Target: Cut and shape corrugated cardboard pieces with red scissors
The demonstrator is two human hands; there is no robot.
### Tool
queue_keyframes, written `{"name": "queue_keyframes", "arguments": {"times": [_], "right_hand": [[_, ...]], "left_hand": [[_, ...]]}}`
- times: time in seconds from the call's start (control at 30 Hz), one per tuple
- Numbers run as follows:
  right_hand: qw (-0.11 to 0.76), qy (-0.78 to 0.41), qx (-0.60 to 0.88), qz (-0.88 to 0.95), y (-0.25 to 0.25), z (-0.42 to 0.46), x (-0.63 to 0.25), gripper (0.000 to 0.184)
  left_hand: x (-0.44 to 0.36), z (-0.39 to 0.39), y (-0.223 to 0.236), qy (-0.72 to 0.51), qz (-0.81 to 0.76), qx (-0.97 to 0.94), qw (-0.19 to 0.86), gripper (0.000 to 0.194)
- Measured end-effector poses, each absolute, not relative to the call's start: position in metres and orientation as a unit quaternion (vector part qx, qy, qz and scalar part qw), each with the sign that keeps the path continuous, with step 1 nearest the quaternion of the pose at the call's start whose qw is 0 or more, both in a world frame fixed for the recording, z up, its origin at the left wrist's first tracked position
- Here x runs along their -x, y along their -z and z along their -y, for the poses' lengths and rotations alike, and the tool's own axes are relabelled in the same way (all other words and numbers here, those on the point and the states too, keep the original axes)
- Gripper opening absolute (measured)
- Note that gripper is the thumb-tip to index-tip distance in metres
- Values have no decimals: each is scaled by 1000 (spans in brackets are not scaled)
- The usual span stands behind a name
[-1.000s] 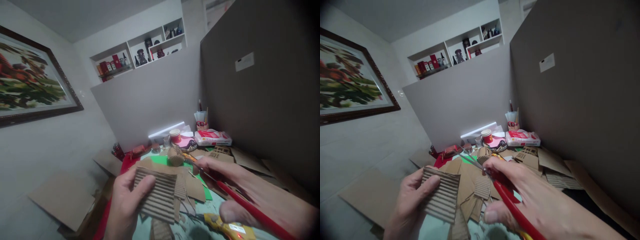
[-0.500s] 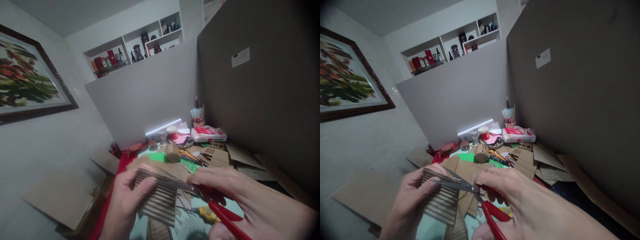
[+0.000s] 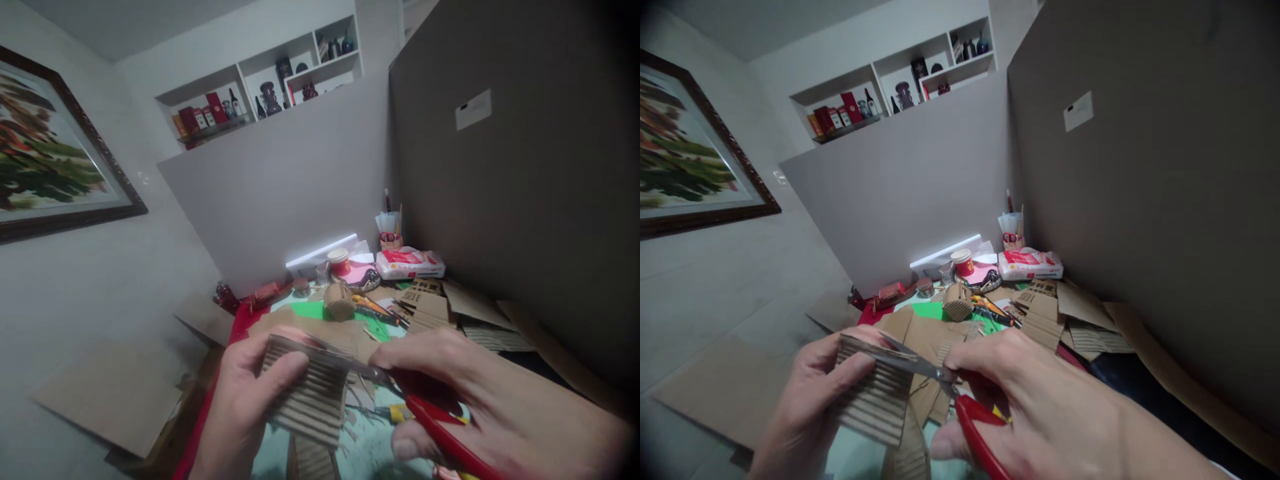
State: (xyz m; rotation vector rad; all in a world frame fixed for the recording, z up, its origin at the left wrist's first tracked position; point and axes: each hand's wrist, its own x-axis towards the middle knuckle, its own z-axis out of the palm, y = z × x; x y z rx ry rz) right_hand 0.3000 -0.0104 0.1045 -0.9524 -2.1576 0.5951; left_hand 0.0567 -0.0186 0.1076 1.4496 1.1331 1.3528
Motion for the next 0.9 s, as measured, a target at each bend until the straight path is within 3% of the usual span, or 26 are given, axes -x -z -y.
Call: {"name": "queue_keyframes", "arguments": {"times": [0.3,0.53,0.9], "right_hand": [[292,-250,349,854,-95,7,-305,26],[309,-239,357,849,-104,11,-297,45],[301,-230,353,855,-99,7,-300,34]], "left_hand": [[-58,19,-109,-523,-461,-578,424,22],[-59,19,-108,-520,-466,-592,403,25],[-64,18,-108,-495,-470,-605,410,21]]}}
